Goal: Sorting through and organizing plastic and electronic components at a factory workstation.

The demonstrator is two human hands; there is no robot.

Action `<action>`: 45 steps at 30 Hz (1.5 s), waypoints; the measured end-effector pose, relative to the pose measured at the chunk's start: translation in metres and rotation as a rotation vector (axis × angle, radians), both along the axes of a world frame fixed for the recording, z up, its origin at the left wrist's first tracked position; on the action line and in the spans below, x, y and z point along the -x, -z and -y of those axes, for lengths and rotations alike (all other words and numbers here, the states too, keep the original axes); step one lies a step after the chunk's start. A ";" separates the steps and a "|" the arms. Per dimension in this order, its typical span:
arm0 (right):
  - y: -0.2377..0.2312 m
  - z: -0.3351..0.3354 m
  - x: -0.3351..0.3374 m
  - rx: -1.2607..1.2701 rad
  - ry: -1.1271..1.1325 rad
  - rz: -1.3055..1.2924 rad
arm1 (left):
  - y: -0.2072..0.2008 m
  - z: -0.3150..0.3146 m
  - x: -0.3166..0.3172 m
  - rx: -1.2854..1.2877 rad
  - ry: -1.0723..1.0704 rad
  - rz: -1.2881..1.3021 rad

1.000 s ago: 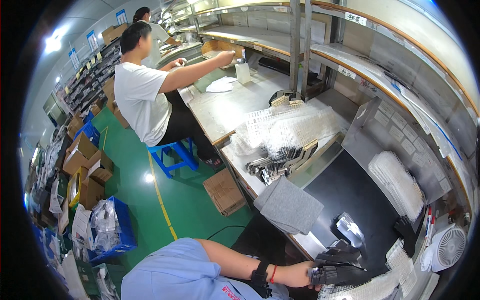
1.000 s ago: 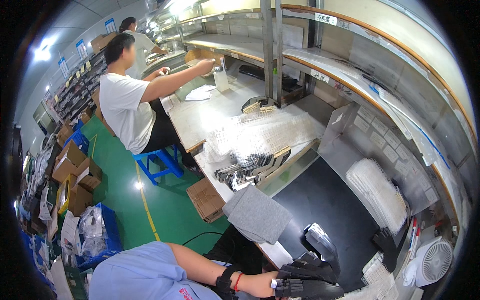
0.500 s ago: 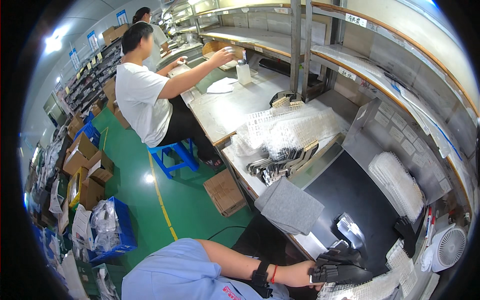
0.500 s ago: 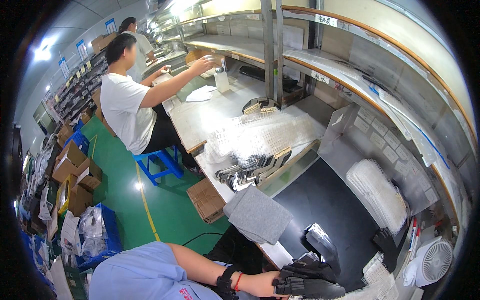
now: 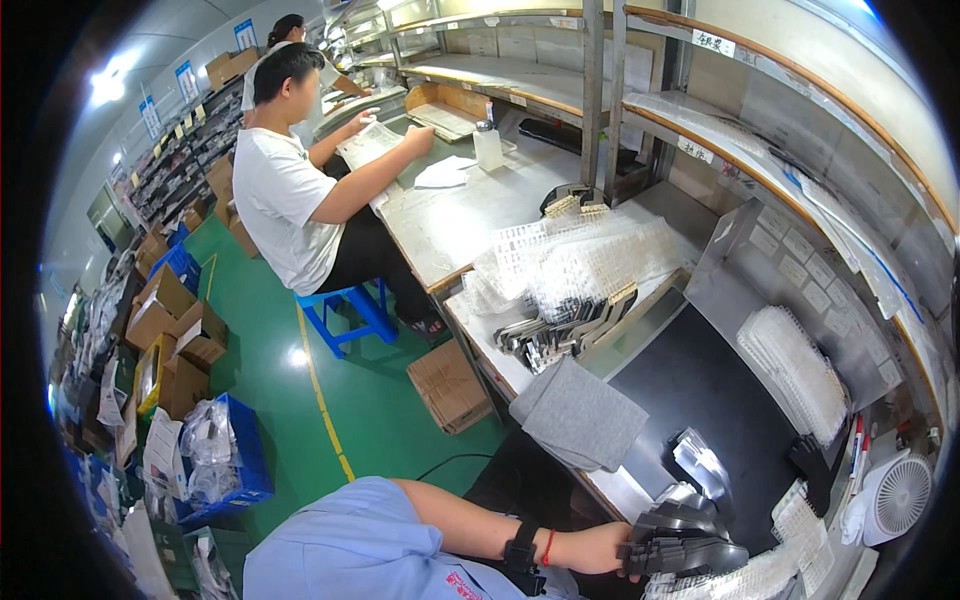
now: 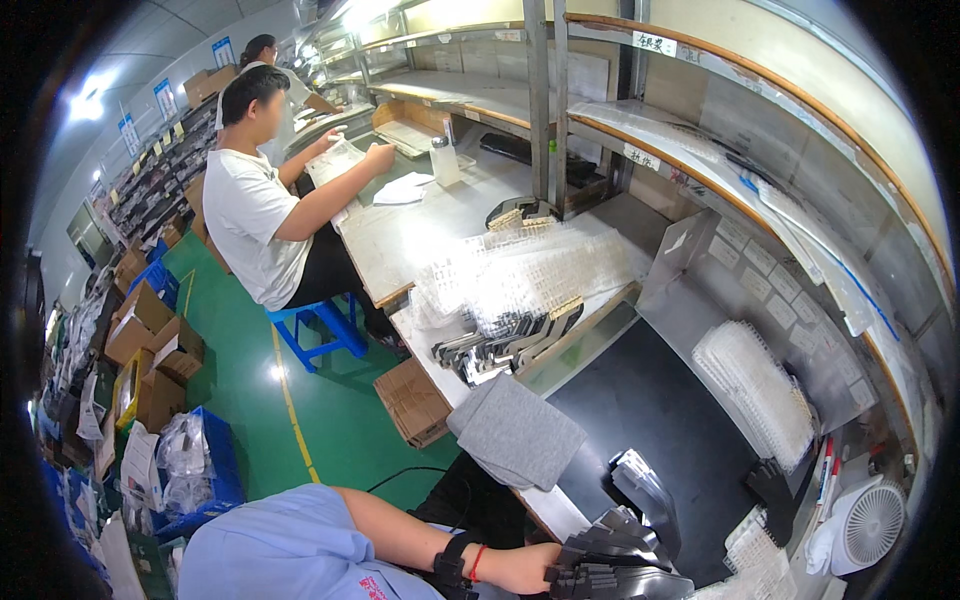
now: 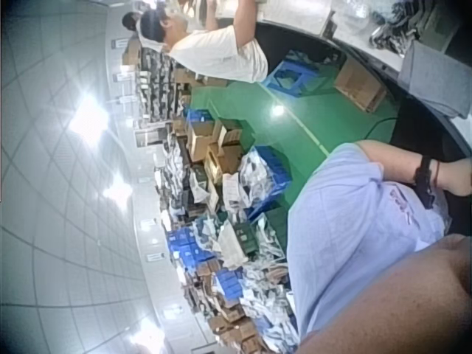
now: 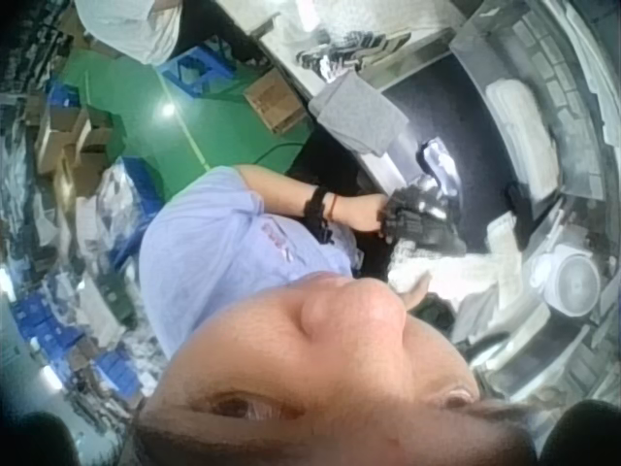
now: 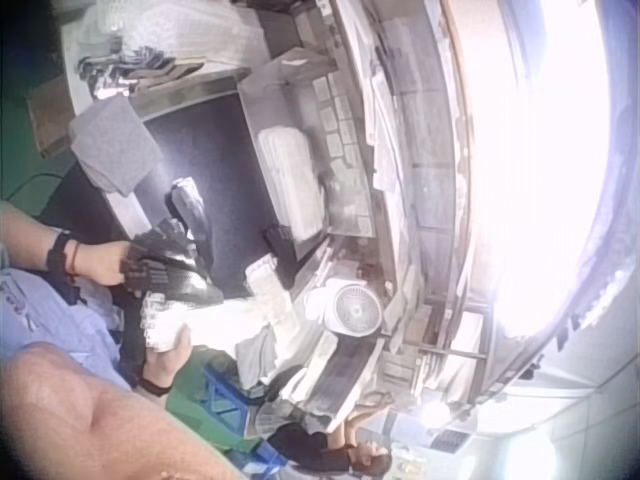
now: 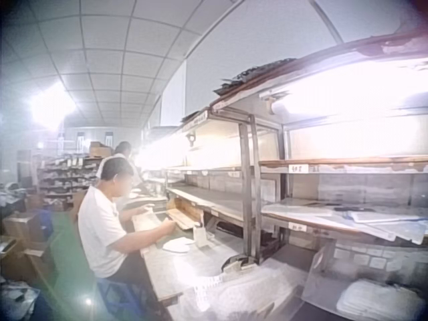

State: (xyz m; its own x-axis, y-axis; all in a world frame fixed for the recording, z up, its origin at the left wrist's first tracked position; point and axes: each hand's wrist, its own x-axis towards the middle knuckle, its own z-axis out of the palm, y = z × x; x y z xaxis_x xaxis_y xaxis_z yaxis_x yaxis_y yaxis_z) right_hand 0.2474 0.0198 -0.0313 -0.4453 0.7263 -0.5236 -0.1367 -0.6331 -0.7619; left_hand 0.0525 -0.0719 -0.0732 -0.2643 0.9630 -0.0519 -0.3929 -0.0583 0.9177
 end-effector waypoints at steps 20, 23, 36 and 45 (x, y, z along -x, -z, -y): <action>-0.026 0.009 0.021 0.030 0.069 0.060 | 0.015 -0.004 0.000 -0.005 0.088 0.055; -0.016 0.005 0.014 0.023 0.098 0.167 | 0.019 -0.004 -0.001 -0.023 0.082 0.029; 0.017 -0.006 -0.012 0.108 0.002 -0.211 | 0.020 -0.003 -0.004 -0.022 0.064 0.085; 0.023 -0.008 -0.014 0.160 -0.055 -0.432 | 0.022 -0.003 -0.003 0.033 0.060 0.035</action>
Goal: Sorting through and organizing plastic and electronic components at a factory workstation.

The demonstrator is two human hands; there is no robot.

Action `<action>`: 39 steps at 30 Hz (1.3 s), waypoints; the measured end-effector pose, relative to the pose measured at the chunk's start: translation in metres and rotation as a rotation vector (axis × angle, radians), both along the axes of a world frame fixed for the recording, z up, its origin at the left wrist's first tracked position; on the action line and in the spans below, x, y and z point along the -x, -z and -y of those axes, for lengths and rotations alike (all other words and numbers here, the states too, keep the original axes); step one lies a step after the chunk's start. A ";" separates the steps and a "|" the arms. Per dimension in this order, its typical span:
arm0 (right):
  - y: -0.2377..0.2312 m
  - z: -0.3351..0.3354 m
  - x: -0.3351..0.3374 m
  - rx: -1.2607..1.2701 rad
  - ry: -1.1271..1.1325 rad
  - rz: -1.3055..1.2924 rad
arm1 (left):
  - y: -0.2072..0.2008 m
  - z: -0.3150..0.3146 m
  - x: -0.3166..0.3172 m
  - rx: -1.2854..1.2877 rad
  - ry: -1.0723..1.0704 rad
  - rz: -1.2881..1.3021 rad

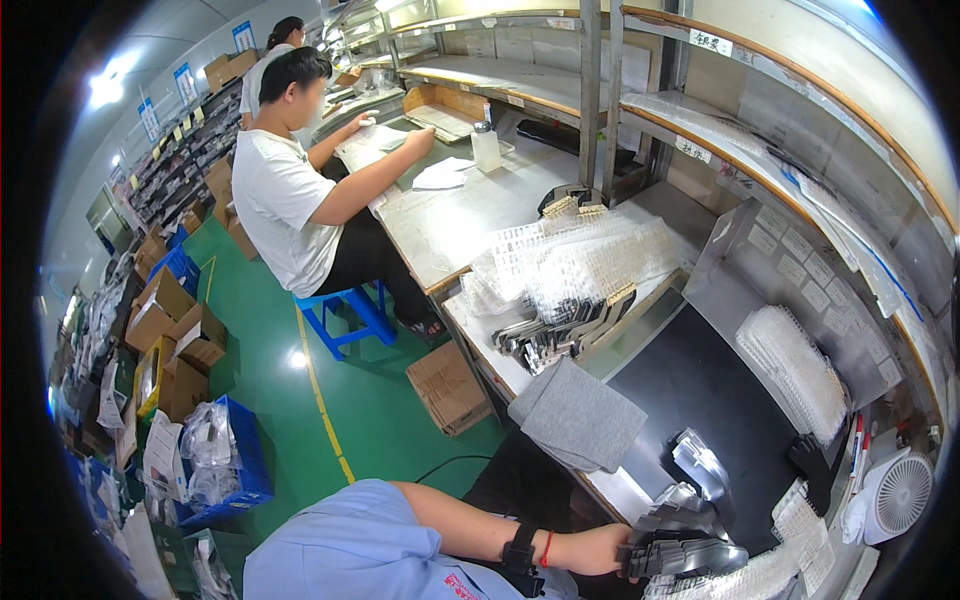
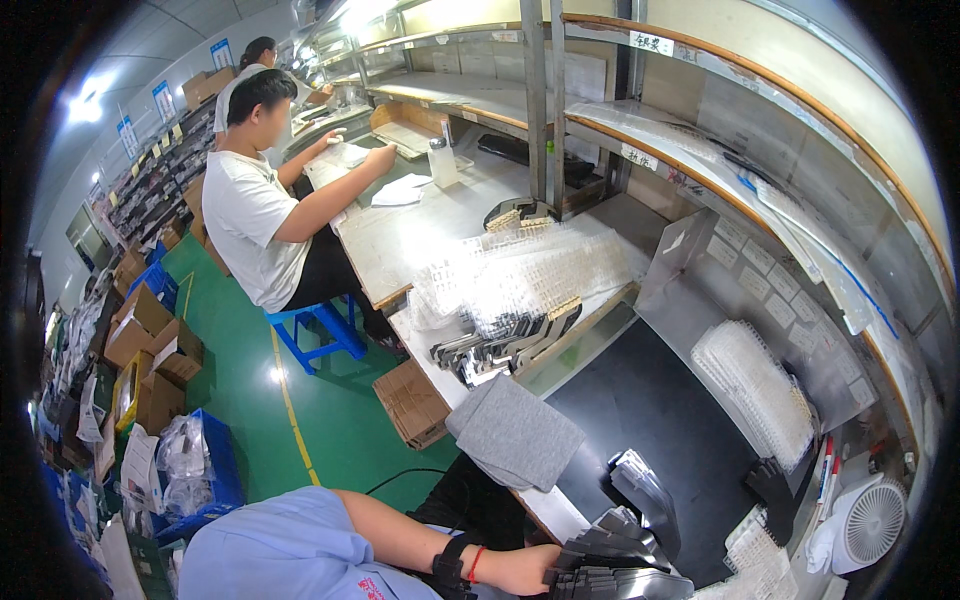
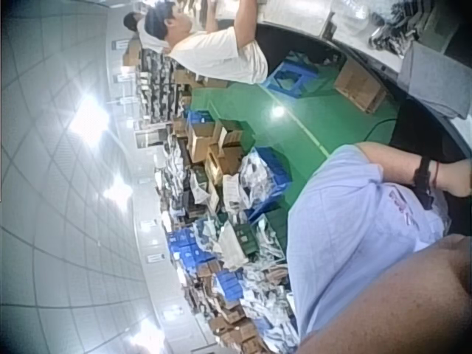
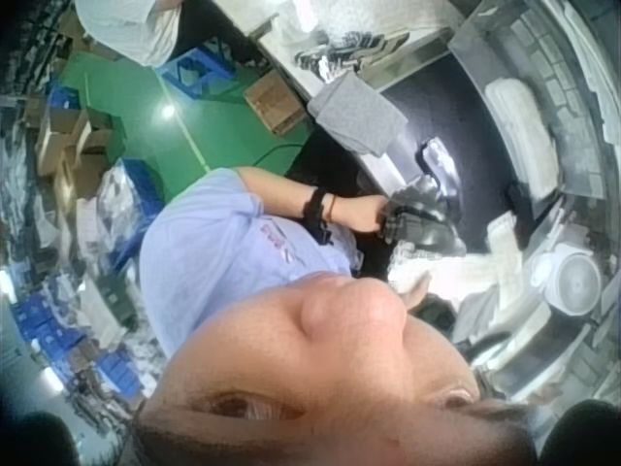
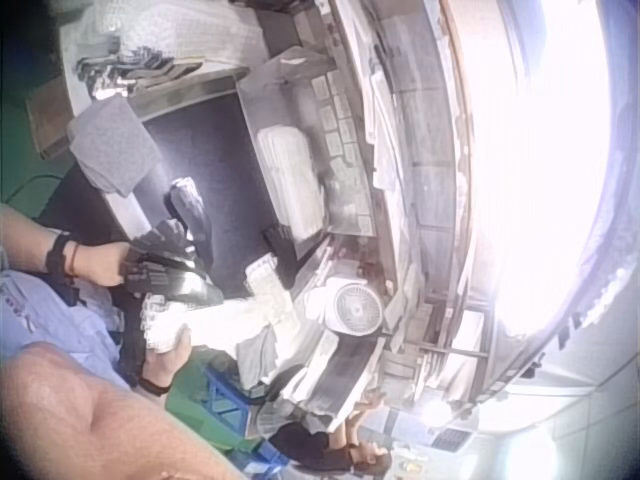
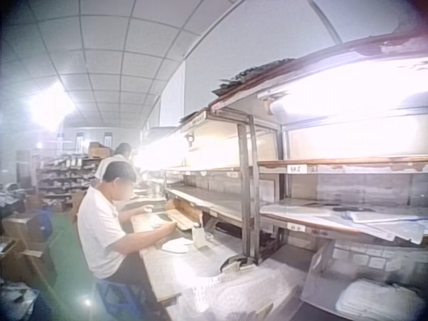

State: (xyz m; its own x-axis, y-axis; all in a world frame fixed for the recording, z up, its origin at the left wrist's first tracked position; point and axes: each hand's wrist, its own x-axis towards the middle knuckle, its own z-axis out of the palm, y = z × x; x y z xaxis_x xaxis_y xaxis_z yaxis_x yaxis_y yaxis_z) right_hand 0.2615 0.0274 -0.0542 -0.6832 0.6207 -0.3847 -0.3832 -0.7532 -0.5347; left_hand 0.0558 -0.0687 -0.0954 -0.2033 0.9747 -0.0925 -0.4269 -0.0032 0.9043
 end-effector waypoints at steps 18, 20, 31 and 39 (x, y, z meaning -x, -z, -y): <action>-0.002 0.002 0.001 -0.044 0.012 0.055 | -0.008 0.001 0.003 -0.004 0.025 0.021; -0.003 0.004 0.003 -0.083 0.045 0.151 | -0.005 0.000 0.001 0.015 0.015 0.039; -0.005 0.001 0.003 0.008 0.013 0.043 | -0.004 0.000 0.000 -0.008 0.023 0.061; -0.006 0.002 0.004 0.003 0.034 0.160 | -0.014 0.002 0.004 0.002 0.034 0.044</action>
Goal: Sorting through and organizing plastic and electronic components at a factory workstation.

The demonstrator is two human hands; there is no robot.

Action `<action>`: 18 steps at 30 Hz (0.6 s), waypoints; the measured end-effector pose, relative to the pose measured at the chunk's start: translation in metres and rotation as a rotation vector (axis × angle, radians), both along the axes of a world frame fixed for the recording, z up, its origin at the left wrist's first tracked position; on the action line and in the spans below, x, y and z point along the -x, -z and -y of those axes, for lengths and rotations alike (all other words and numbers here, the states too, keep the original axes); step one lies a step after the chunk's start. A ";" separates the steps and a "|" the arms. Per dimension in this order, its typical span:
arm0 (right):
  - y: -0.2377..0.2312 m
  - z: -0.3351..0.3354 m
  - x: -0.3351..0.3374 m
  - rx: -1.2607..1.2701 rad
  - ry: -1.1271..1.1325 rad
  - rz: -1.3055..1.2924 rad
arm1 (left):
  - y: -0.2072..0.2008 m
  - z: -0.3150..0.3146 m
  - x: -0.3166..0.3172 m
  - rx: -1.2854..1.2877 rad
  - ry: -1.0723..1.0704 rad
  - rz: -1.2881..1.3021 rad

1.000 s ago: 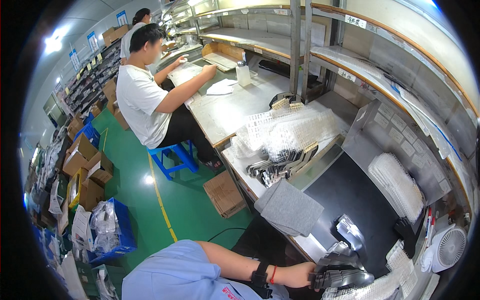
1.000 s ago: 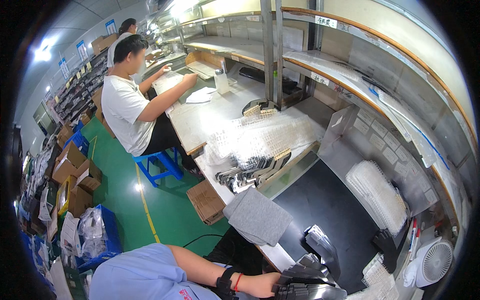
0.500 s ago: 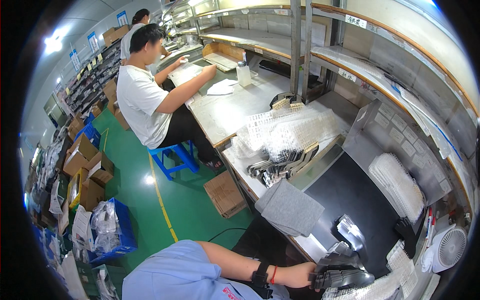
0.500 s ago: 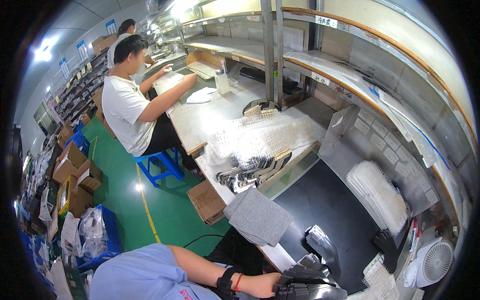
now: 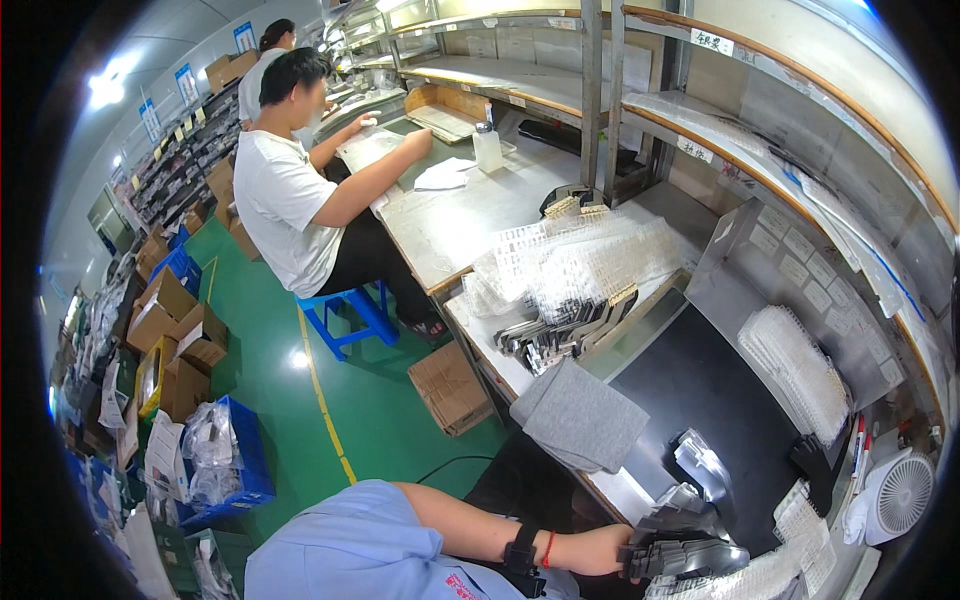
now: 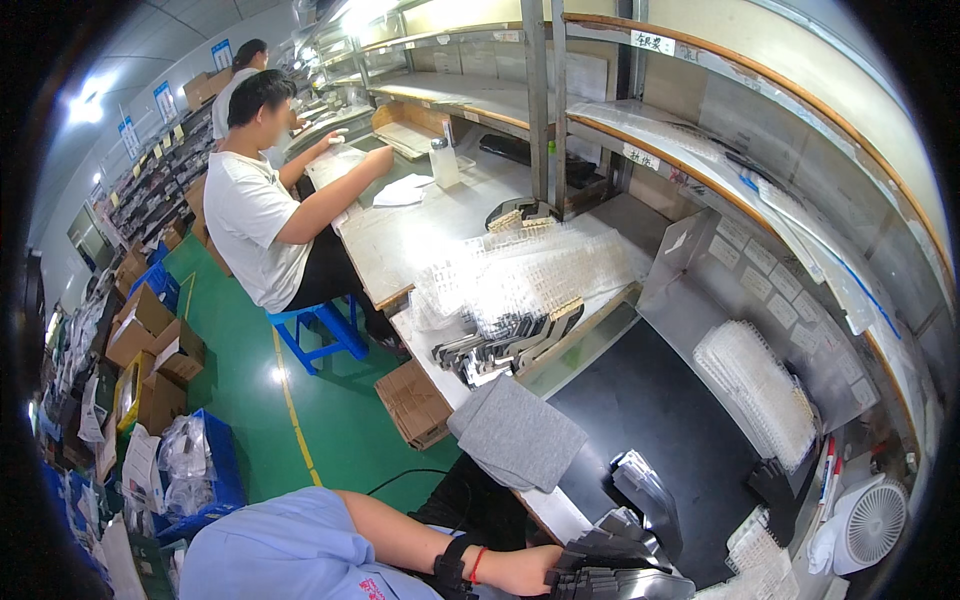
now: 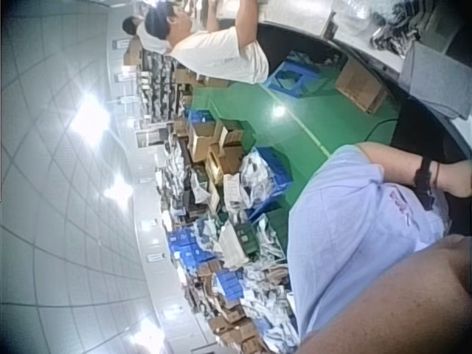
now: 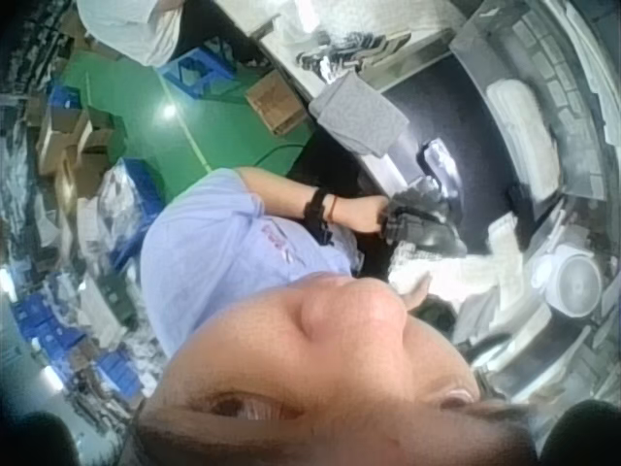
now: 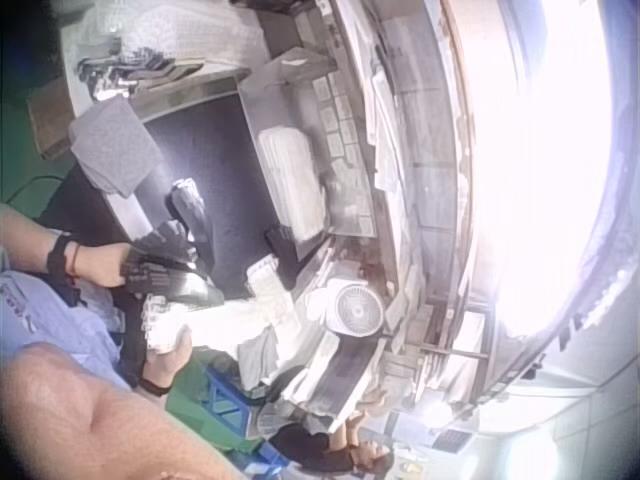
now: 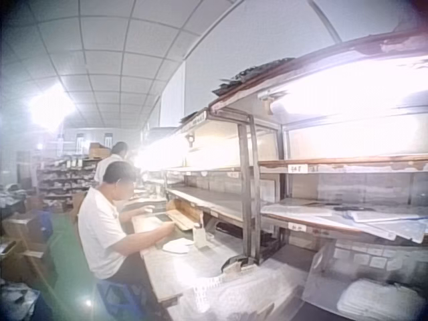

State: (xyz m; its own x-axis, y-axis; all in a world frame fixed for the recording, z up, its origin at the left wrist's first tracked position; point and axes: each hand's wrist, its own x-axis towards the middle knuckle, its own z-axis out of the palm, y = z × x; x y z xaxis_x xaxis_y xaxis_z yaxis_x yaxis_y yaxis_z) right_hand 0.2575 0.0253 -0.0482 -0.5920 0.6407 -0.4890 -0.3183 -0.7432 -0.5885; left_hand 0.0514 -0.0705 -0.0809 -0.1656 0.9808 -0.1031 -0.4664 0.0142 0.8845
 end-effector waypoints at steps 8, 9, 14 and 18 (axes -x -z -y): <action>0.001 -0.001 -0.001 -0.070 0.011 0.101 | 0.009 -0.002 -0.002 -0.008 0.006 0.028; -0.003 0.001 0.002 -0.088 0.023 0.171 | 0.011 -0.002 -0.002 -0.011 0.013 0.024; 0.000 0.001 -0.001 -0.024 -0.006 -0.059 | 0.012 -0.002 -0.004 0.000 -0.013 0.067; 0.007 0.001 -0.003 -0.141 0.039 0.149 | 0.007 -0.002 -0.003 -0.032 -0.015 0.012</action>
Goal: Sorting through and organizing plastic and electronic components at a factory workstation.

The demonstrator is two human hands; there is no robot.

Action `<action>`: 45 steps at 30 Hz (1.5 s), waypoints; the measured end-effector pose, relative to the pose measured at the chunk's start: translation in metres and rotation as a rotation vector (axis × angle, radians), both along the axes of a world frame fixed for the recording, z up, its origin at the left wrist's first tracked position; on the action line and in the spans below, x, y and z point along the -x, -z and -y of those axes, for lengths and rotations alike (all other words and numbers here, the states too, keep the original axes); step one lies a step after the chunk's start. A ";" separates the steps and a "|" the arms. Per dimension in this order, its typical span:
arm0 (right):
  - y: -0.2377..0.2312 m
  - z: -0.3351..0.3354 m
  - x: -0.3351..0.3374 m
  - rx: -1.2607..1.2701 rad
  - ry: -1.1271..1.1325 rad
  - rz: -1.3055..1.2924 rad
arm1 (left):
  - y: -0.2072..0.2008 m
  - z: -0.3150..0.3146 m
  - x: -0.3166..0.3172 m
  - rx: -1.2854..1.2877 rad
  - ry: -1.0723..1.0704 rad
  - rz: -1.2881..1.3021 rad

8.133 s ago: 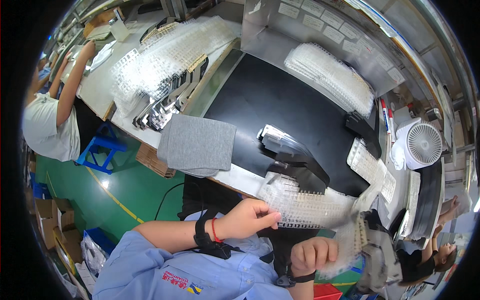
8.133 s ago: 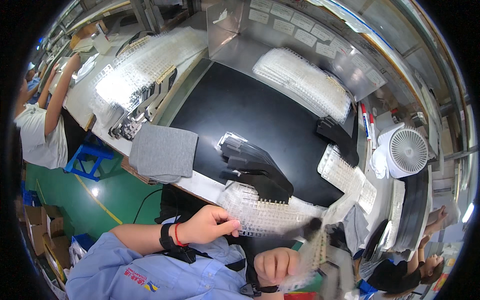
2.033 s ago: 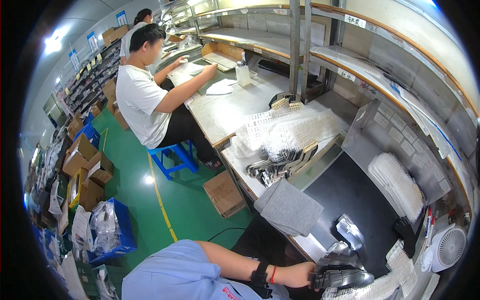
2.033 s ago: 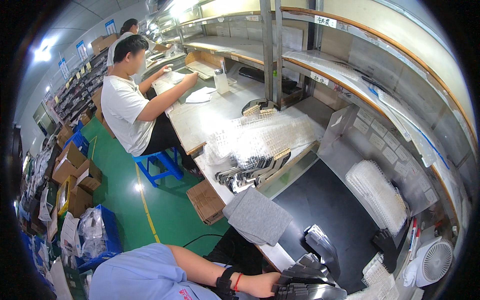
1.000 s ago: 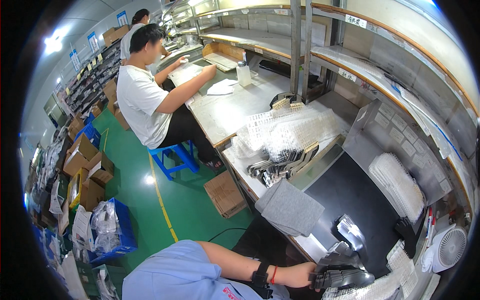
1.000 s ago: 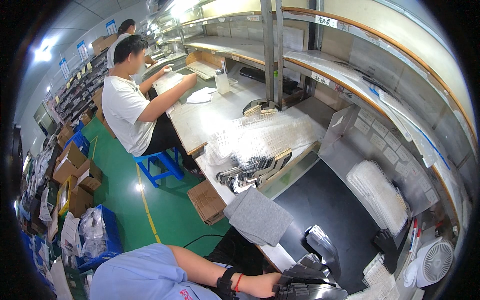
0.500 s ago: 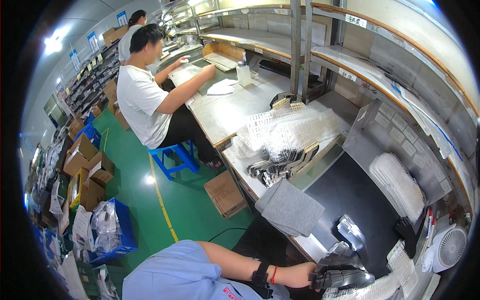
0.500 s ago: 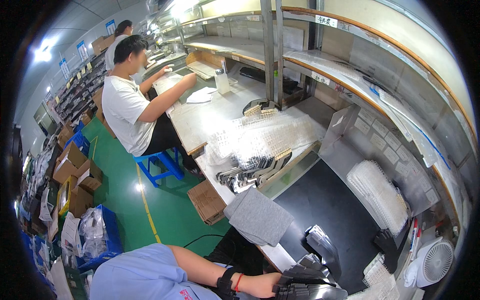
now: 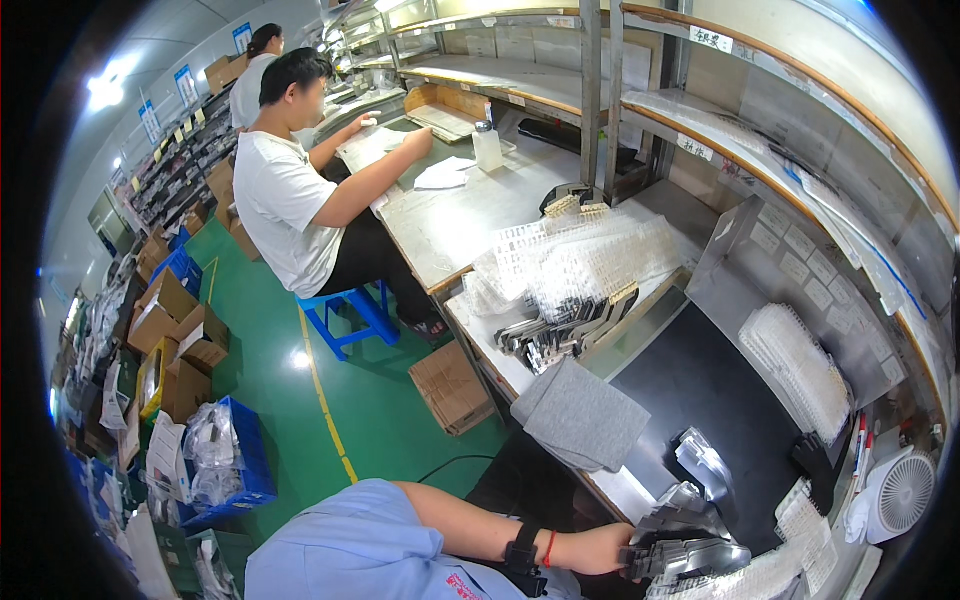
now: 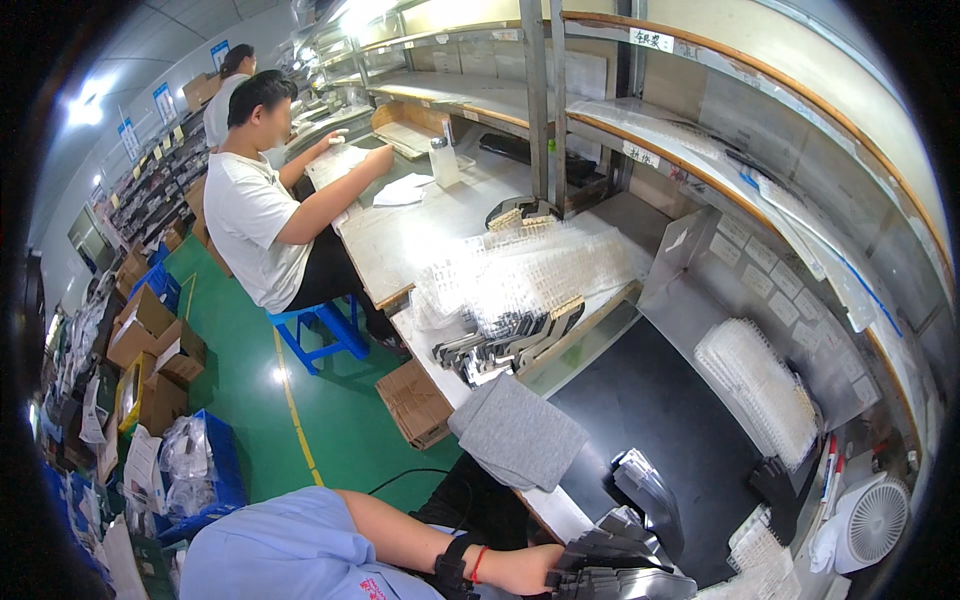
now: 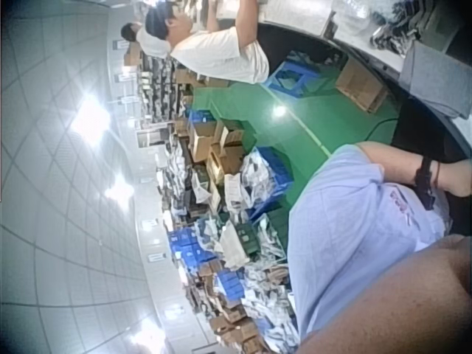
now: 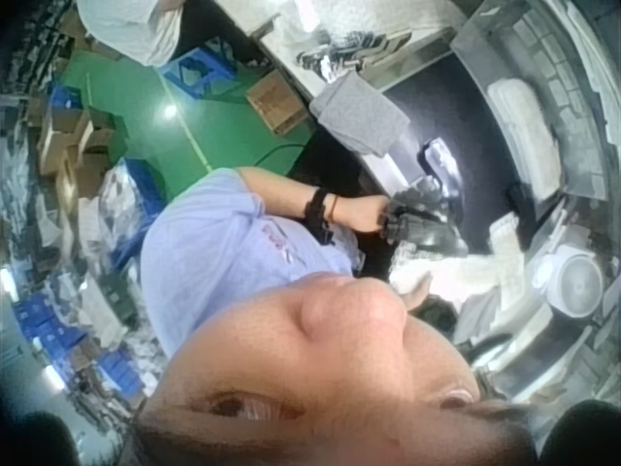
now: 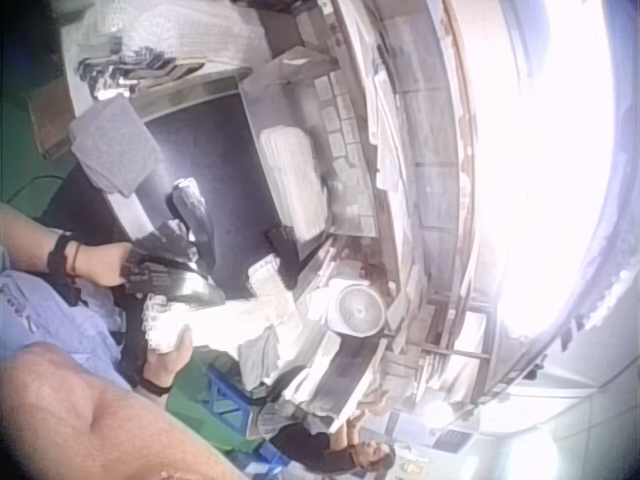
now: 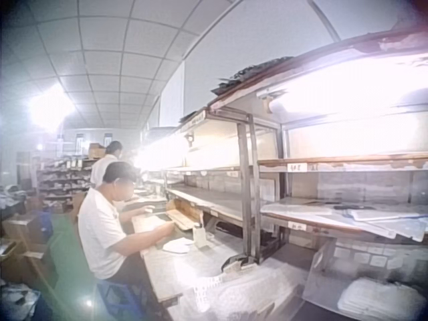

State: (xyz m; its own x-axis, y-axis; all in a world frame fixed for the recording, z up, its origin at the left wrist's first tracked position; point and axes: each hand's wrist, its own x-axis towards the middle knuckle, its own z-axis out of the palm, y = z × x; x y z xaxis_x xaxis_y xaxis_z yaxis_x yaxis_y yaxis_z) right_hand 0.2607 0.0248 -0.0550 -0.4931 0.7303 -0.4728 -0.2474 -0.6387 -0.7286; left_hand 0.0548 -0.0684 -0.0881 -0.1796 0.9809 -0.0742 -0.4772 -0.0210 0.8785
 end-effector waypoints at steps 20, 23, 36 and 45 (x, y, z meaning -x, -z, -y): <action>-0.005 -0.004 0.009 0.173 0.010 0.100 | -0.019 0.006 0.005 0.032 -0.048 -0.070; -0.006 -0.002 0.010 0.173 0.019 0.098 | -0.017 0.006 0.003 0.030 -0.068 -0.064; -0.012 0.003 0.017 0.145 0.073 0.086 | -0.010 0.001 0.005 0.032 0.035 0.051; -0.018 0.005 0.022 0.153 0.108 0.092 | -0.006 0.003 0.005 0.046 0.019 -0.008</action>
